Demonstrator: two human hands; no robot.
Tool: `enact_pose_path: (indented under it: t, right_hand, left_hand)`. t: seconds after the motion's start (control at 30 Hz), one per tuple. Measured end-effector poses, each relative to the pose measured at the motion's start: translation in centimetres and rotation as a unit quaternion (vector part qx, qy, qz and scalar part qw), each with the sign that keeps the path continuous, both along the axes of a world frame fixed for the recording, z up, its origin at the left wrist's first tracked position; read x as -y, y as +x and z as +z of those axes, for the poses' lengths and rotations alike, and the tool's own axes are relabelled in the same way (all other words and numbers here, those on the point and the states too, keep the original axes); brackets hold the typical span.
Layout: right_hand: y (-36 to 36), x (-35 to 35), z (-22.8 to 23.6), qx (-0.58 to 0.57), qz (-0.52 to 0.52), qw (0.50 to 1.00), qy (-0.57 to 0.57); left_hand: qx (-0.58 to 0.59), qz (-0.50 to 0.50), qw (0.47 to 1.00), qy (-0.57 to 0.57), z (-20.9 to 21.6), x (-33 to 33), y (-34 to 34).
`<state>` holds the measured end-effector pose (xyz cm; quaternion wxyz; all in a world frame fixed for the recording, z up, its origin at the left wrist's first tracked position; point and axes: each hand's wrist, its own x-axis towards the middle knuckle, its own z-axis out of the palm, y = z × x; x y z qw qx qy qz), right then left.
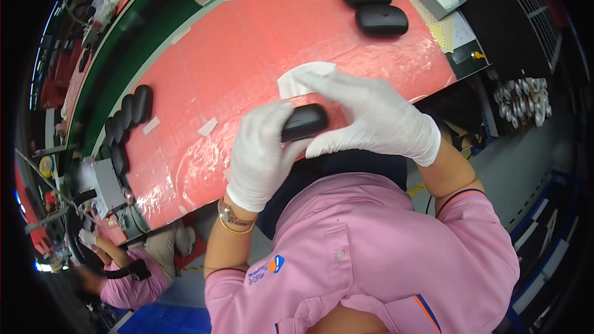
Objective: Cleaning and inspecting earphone charging cases using a small cloth.
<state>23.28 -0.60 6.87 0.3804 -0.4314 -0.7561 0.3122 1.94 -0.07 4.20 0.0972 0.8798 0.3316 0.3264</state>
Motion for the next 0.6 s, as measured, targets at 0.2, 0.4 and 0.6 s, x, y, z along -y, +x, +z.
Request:
enact_pose_path:
  t: [0.2,0.4,0.6]
  right_hand:
    - [8.4,-1.6,2.9,0.021,-0.029,0.968,-0.25]
    - [14.2,-4.6,2.2,0.038,-0.184,0.959,-0.214]
    - [14.3,-6.3,-0.6,0.08,0.019,0.981,-0.177]
  left_hand:
    - [0.096,-0.095,0.988,-0.073,1.1,-5.9,7.5]
    - [-0.026,0.058,0.97,-0.233,-1.6,-13.6,14.1]
    - [0.081,-0.014,0.965,-0.248,-2.5,-11.6,13.7]
